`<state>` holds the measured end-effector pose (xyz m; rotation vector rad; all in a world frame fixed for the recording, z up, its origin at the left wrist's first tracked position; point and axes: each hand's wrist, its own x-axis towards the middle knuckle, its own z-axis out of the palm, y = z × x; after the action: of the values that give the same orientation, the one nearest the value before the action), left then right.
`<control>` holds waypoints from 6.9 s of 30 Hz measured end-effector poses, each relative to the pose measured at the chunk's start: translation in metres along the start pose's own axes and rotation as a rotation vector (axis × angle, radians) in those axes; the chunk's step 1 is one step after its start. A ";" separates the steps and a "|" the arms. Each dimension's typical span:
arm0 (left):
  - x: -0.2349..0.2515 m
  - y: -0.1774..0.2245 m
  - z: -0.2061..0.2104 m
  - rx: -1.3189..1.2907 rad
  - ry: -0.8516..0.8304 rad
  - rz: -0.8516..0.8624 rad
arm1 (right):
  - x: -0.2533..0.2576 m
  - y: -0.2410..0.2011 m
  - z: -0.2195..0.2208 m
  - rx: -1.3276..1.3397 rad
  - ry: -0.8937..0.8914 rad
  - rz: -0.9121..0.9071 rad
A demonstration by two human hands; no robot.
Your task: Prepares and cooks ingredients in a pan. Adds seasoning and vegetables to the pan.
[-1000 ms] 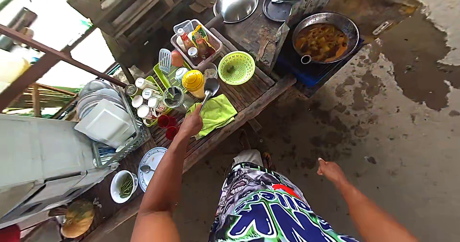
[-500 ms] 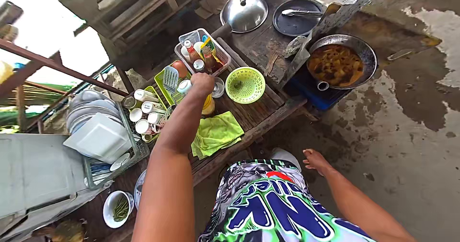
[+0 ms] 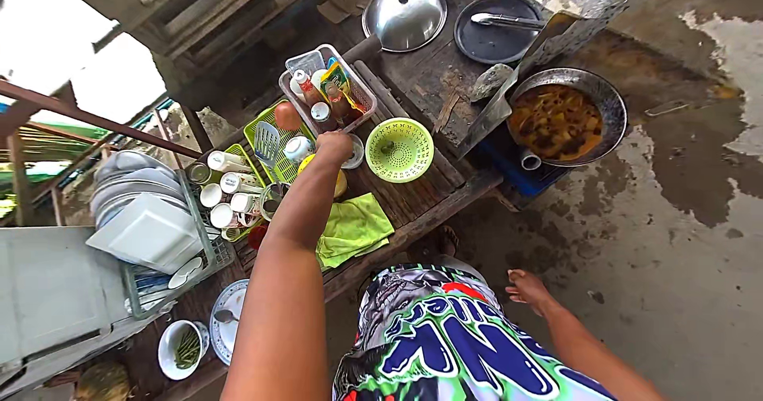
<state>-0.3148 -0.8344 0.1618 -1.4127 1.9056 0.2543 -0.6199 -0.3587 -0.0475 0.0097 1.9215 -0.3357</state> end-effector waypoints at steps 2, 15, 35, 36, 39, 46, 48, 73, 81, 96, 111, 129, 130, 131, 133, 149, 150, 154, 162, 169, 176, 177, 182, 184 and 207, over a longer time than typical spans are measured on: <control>0.001 -0.002 -0.001 -0.038 -0.014 -0.002 | 0.004 -0.008 -0.010 0.011 0.006 -0.019; -0.042 0.004 0.024 -0.280 0.035 -0.127 | 0.037 -0.053 -0.085 -0.072 -0.016 -0.078; -0.071 0.067 0.136 -0.666 0.233 -0.386 | 0.068 -0.086 -0.150 -0.250 -0.077 -0.128; -0.071 0.069 0.137 -0.666 0.224 -0.383 | 0.068 -0.085 -0.152 -0.254 -0.074 -0.122; -0.067 0.071 0.139 -0.669 0.228 -0.392 | 0.069 -0.082 -0.157 -0.242 -0.065 -0.127; -0.084 0.072 0.131 -0.678 0.296 -0.359 | 0.068 -0.073 -0.168 -0.209 -0.059 -0.126; -0.102 0.070 0.121 -0.651 0.328 -0.316 | 0.068 -0.070 -0.170 -0.200 -0.065 -0.124; -0.085 0.337 -0.042 -0.343 0.326 0.494 | 0.073 0.026 -0.187 0.106 -0.030 -0.005; -0.058 0.350 -0.038 -0.284 0.340 0.464 | 0.060 0.088 -0.189 0.226 0.013 0.109; -0.046 0.355 -0.043 -0.272 0.371 0.470 | 0.055 0.069 -0.187 0.286 0.012 0.068; -0.040 0.399 -0.084 -0.157 0.078 0.405 | 0.052 0.070 -0.181 0.291 0.021 0.060; -0.035 0.411 -0.099 -0.064 0.207 0.452 | 0.055 0.080 -0.190 0.342 0.017 0.076; -0.033 0.413 -0.103 -0.061 0.224 0.436 | 0.055 0.079 -0.191 0.347 0.018 0.075; -0.030 0.416 -0.107 -0.057 0.229 0.417 | 0.055 0.078 -0.192 0.352 0.021 0.074; -0.025 0.423 -0.111 -0.054 0.212 0.391 | 0.056 0.080 -0.192 0.364 0.024 0.078; -0.018 0.419 -0.122 -0.015 0.309 0.354 | 0.062 0.107 -0.187 0.401 0.028 0.144; -0.019 0.420 -0.119 -0.014 0.288 0.372 | 0.062 0.102 -0.187 0.399 0.030 0.136; -0.022 0.417 -0.115 -0.002 0.218 0.441 | 0.061 0.090 -0.190 0.395 0.031 0.108; -0.021 0.395 -0.090 -0.066 0.214 0.380 | 0.064 0.089 -0.194 0.368 0.028 0.113; -0.050 0.400 -0.080 -0.143 0.275 0.508 | 0.070 0.085 -0.195 0.324 0.019 0.117; -0.049 0.397 -0.075 -0.056 0.262 0.498 | 0.069 0.058 -0.200 0.327 0.024 0.052; -0.054 0.387 -0.079 -0.042 0.289 0.492 | 0.068 0.058 -0.201 0.330 0.025 0.047; -0.072 0.348 -0.084 0.058 0.293 0.490 | 0.066 0.069 -0.204 0.336 0.032 0.075; -0.065 0.350 -0.074 0.066 0.263 0.476 | 0.067 0.075 -0.202 0.315 0.026 0.095; -0.058 0.393 -0.069 -0.055 0.281 0.395 | 0.090 -0.143 -0.250 0.787 0.002 -0.325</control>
<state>-0.6881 -0.6823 0.1471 -1.1410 2.4238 0.3100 -0.9057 -0.4502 -0.0147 0.2177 1.6781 -1.2889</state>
